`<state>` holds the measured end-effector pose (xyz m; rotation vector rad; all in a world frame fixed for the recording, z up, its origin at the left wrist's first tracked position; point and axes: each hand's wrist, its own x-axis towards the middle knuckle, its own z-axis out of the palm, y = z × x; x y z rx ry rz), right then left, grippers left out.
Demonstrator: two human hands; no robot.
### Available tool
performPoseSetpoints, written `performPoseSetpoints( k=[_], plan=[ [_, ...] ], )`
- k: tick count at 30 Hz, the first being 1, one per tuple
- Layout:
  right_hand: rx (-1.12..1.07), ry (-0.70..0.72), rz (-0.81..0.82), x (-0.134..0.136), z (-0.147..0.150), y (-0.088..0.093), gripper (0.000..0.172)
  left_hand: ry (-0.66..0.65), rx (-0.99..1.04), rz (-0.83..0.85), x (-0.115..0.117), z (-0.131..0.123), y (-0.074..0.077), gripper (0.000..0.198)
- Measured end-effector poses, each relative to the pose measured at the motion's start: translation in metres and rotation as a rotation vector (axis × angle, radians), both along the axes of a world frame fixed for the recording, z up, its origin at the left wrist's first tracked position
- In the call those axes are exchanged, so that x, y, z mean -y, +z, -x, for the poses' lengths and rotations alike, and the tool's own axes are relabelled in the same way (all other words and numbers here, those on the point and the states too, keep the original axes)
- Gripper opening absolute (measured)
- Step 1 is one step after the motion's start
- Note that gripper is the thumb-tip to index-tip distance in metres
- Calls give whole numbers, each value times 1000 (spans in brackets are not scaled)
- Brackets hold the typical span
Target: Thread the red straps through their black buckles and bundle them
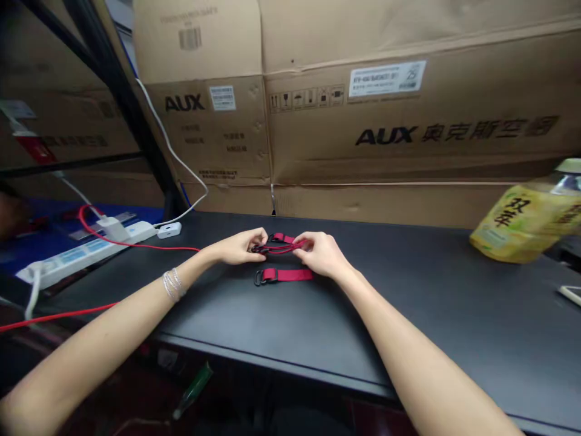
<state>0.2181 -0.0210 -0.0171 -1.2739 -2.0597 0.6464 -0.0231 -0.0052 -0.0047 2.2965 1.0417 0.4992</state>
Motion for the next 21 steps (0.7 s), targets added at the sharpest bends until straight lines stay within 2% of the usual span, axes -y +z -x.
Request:
performPoseSetpoints(
  k=[5, 12, 21],
  plan=[
    [68, -28, -26, 0, -1, 1, 20, 2, 4, 32, 4, -2, 3, 41],
    [148, -69, -35, 2, -1, 3, 21, 3, 19, 27, 4, -2, 3, 41],
    [242, 32, 32, 2, -1, 3, 18, 7, -1, 37, 1, -1, 0, 42]
  ],
)
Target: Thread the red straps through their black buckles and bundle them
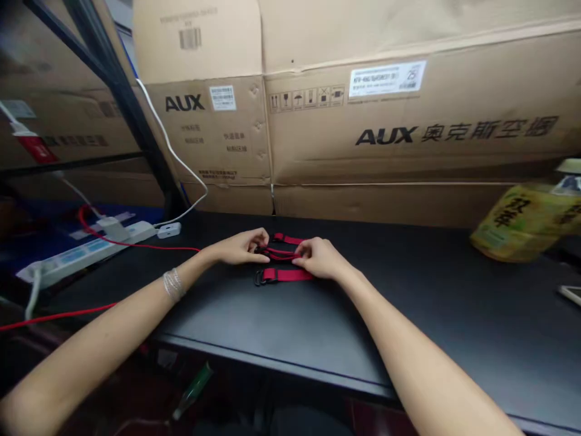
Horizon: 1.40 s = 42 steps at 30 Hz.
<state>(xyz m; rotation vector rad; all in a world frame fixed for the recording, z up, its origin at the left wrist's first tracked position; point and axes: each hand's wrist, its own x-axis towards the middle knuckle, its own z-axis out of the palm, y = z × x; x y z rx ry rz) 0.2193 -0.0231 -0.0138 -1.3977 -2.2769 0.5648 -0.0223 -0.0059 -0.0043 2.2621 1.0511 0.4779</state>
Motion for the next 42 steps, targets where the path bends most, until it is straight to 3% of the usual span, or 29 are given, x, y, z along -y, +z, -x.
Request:
performPoseSetpoints(
  k=[27, 35, 42],
  plan=[
    [-7, 31, 27, 3, 1, 1, 21, -3, 19, 41, 1, -2, 0, 38],
    [-3, 45, 23, 0, 0, -2, 23, -11, -16, -68, -1, -1, 0, 37],
    [6, 38, 25, 2, 0, 1, 23, -28, -28, -55, -1, 1, 0, 45]
  ],
)
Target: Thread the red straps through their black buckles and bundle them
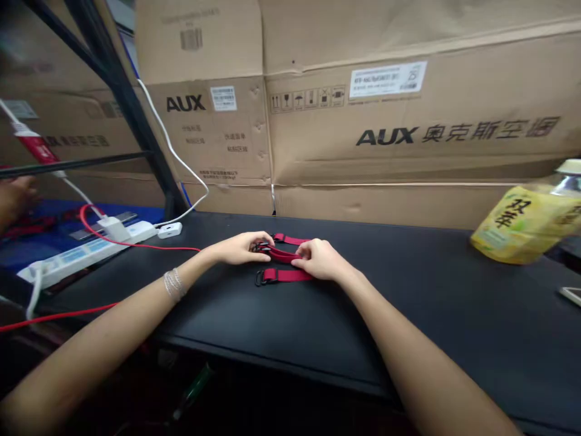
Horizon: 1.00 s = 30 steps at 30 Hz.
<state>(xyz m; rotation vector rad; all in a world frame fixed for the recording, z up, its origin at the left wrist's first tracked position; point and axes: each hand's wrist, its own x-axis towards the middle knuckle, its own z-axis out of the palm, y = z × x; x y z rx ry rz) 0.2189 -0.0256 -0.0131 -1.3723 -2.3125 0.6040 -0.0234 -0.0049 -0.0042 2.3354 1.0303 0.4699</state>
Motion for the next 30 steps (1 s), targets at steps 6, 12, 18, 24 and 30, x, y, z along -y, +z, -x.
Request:
performPoseSetpoints(
  k=[6, 12, 18, 24, 30],
  plan=[
    [-6, 3, 8, 1, 0, 1, 23, -11, -23, -12, 1, -1, 2, 40],
    [-5, 4, 3, 1, 0, 0, 22, 11, -22, 3, 1, -1, 3, 41],
    [-4, 6, 4, 1, 1, 1, 21, 5, -60, -23, 0, 0, 2, 39],
    [-6, 6, 11, 2, 1, 2, 21, -11, -78, 2, -1, 0, 2, 39],
    [-2, 8, 9, 1, 0, 1, 21, 4, -83, -6, 0, -1, 3, 38]
  ],
)
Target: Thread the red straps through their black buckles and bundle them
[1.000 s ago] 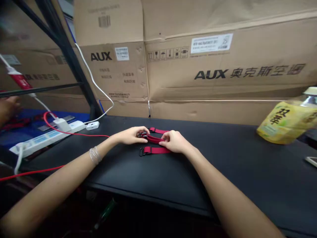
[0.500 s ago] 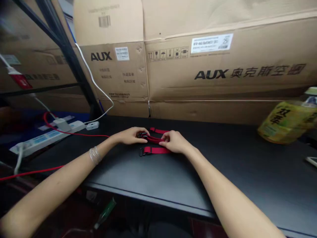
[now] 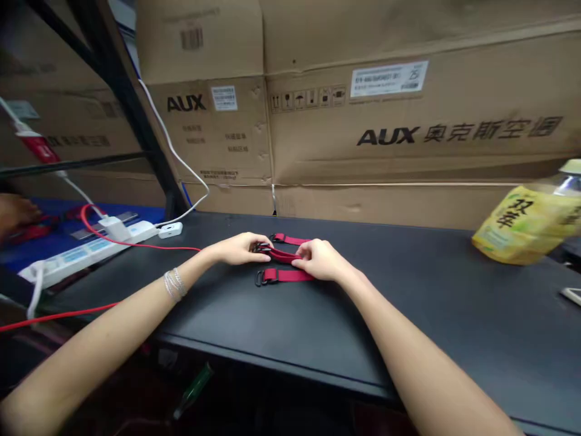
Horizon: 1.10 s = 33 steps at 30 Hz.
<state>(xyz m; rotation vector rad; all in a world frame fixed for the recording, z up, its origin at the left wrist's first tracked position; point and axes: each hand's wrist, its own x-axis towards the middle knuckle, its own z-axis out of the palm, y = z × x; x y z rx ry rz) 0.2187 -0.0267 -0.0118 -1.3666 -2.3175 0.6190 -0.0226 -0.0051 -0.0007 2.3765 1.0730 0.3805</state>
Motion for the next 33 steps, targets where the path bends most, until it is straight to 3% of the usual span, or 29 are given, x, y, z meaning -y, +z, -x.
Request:
performPoseSetpoints(
  k=[33],
  plan=[
    [9, 2, -4, -1, 0, 0, 22, -21, -31, -14, 0, 0, 1, 42]
  ],
)
